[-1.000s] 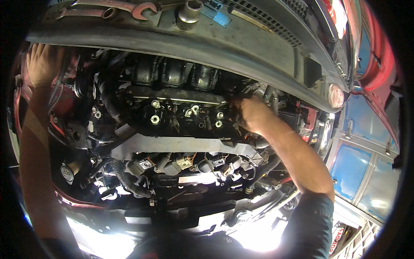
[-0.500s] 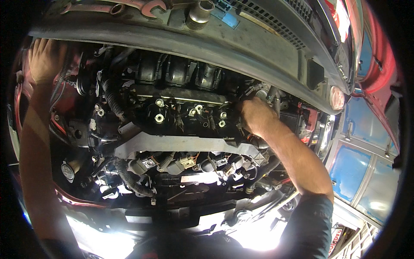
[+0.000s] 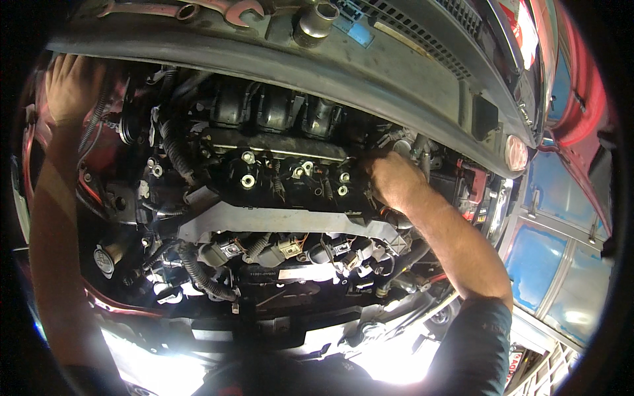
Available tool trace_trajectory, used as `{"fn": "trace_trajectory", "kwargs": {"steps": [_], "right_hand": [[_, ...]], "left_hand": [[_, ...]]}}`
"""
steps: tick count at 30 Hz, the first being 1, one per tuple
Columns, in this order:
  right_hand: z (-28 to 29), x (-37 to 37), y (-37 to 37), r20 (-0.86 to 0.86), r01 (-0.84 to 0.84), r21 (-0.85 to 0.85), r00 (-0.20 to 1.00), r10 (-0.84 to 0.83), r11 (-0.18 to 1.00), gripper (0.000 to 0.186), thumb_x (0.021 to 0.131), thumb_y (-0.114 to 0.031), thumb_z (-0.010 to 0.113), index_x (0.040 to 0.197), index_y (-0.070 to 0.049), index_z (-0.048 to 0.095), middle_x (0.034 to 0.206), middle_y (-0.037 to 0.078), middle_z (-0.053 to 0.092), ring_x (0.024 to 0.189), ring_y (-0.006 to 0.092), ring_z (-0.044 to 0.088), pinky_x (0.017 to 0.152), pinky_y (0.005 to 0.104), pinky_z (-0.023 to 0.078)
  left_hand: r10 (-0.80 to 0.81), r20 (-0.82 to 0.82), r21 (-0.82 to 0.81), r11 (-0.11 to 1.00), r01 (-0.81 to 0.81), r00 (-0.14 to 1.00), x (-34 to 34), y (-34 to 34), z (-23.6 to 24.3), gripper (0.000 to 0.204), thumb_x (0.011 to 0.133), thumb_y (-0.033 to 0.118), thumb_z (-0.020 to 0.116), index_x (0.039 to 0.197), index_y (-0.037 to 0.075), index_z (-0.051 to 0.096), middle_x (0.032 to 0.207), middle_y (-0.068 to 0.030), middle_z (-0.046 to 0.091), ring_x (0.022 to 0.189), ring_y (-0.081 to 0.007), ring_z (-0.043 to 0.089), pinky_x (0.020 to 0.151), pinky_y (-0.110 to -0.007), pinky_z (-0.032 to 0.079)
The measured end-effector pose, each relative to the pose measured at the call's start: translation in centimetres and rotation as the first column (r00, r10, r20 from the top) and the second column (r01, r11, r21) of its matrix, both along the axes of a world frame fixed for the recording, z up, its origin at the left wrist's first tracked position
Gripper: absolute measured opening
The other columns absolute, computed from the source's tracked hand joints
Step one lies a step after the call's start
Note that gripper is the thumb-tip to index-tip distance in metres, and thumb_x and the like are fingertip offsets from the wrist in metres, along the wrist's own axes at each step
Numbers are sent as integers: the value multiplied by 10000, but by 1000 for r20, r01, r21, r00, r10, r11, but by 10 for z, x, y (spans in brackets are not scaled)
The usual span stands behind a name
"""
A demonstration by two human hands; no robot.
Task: The person works on a car engine with the hood open, using a rag to wipe components and adjusting hoses and connectors. The person also uses a wrench to tighten bolts and inspects various parts of the engine bay.
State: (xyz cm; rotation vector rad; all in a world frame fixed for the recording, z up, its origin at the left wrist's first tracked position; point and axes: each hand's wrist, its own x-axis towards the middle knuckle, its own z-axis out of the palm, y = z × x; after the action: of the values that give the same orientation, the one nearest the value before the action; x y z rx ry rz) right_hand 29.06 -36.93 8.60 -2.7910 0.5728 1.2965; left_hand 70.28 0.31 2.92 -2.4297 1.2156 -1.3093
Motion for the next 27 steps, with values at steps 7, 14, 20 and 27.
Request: {"fn": "trace_trajectory", "kwargs": {"steps": [7, 14, 20, 27], "right_hand": [[-4, 5, -2, -59, -79, 27, 995, 80, 997, 339, 823, -69, 646, 1142, -163, 711, 1055, 158, 719, 983, 343, 694, 895, 432, 568], [4, -10, -24, 58, -7, 158, 998, -2, 987, 342, 846, -150, 690, 1188, -152, 694, 1187, 131, 682, 1098, 332, 650, 967, 414, 540], [-7, -18, -28, 142, -104, 123, 986, 86, 987, 303, 855, -170, 698, 1158, -155, 712, 1173, 87, 693, 1091, 336, 648, 960, 407, 543], [1, -3, -21, 10, -65, 52, 998, 64, 997, 303, 871, -178, 676, 1170, -209, 716, 1136, 75, 714, 1104, 312, 647, 969, 430, 537]], "left_hand": [[83, -47, 72, 994, -79, 995, 1, 2, 1, 312, 850, 367, 684, 1042, 121, 673, 1058, -61, 661, 1051, -284, 610, 907, -429, 459], [99, -10, 80, 992, -98, 995, 5, 4, -2, 315, 851, 373, 679, 1030, 114, 670, 1036, -65, 656, 1035, -284, 610, 899, -430, 458], [98, -58, 81, 992, -94, 993, 4, 4, -2, 322, 856, 372, 674, 1045, 112, 668, 1054, -69, 658, 1055, -290, 607, 914, -432, 453], [79, -22, 66, 995, -77, 997, 0, 1, 1, 316, 865, 365, 663, 1061, 118, 668, 1056, -66, 658, 1049, -292, 609, 931, -440, 456]]}}
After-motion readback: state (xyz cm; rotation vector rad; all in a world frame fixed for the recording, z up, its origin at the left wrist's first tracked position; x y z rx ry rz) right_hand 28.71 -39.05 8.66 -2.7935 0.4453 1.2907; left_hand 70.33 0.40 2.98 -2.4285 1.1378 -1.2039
